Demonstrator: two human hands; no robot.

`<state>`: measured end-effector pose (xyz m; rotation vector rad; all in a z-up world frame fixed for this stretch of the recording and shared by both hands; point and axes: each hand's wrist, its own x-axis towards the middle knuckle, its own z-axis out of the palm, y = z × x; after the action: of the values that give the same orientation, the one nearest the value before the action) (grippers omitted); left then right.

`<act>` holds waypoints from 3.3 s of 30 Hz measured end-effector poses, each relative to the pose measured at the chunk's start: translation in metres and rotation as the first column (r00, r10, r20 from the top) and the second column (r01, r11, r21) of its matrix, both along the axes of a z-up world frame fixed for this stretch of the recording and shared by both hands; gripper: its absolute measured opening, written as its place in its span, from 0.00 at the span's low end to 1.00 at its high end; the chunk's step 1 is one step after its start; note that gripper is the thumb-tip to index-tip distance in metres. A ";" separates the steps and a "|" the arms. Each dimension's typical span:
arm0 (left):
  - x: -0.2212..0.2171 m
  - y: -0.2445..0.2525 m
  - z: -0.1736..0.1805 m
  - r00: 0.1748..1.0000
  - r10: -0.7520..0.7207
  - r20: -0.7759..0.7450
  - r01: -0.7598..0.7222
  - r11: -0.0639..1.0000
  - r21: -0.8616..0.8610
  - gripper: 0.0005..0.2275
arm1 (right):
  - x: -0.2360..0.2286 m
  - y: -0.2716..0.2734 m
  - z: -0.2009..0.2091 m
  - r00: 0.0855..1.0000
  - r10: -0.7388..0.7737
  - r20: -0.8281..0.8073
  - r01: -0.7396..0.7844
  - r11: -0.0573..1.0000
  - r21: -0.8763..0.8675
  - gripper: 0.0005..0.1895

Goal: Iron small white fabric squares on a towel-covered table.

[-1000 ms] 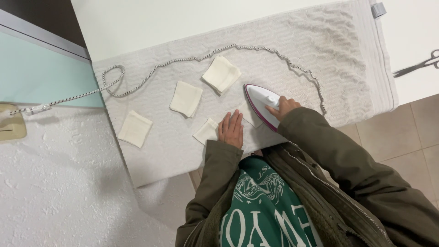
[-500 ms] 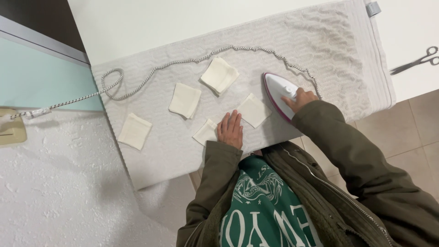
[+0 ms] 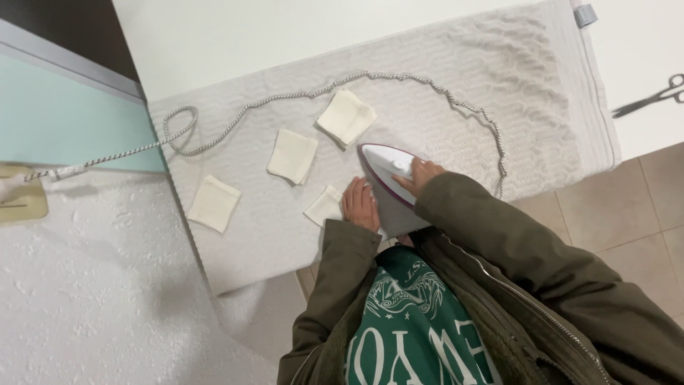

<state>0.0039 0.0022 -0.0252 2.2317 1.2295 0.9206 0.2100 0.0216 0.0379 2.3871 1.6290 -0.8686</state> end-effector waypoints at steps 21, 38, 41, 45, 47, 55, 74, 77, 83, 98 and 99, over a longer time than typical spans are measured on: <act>-0.002 -0.004 0.009 1.000 0.013 -0.010 -0.013 1.000 -0.009 0.14 | -0.004 0.001 -0.009 1.000 0.020 0.023 -0.021 0.999 0.045 0.36; -0.006 -0.006 0.021 0.974 -0.083 -0.210 0.087 0.996 0.007 0.28 | 0.012 0.003 0.009 0.998 -0.060 0.001 0.060 0.998 -0.024 0.36; -0.007 -0.005 0.022 0.967 -0.095 -0.237 0.092 0.995 -0.022 0.29 | 0.019 0.001 -0.002 0.998 -0.067 -0.001 0.067 0.998 -0.005 0.37; -0.006 -0.001 0.018 0.963 -0.088 -0.256 0.082 0.996 -0.035 0.30 | 0.018 0.009 0.007 0.996 -0.083 0.026 0.083 0.996 0.026 0.38; -0.005 -0.004 0.019 0.963 -0.091 -0.254 0.085 0.996 -0.032 0.29 | 0.022 0.004 0.007 0.994 -0.103 0.024 0.103 0.995 0.000 0.38; 0.001 -0.004 0.028 0.956 -0.092 -0.278 0.085 0.996 -0.038 0.29 | 0.028 0.004 0.005 0.992 -0.120 0.027 0.120 0.993 -0.006 0.39; 0.049 0.059 0.034 0.957 0.002 -0.289 -0.065 0.976 -0.210 0.18 | 0.074 -0.047 0.014 0.986 -0.156 0.052 0.161 0.982 -0.100 0.40; 0.055 0.065 0.032 0.963 0.034 -0.266 -0.094 0.972 -0.216 0.19 | 0.087 -0.056 0.010 0.984 -0.169 0.059 0.175 0.979 -0.107 0.39; 0.058 0.069 0.014 0.992 0.039 -0.118 -0.079 0.929 -0.362 0.12 | 0.126 -0.074 0.031 0.975 -0.222 0.030 0.224 0.970 -0.091 0.38; 0.051 -0.005 0.040 0.958 -0.268 -0.106 0.261 0.963 -0.071 0.16 | 0.104 -0.053 0.067 0.982 -0.176 -0.067 0.167 0.978 -0.122 0.38; 0.045 -0.006 0.035 0.964 -0.253 -0.081 0.248 0.966 -0.076 0.17 | 0.095 -0.049 0.063 0.986 -0.141 -0.088 0.124 0.977 -0.176 0.38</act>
<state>0.0488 -0.0041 0.0095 2.3307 0.9686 0.6795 0.3049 -0.0271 0.1005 2.3896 1.3764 -1.1194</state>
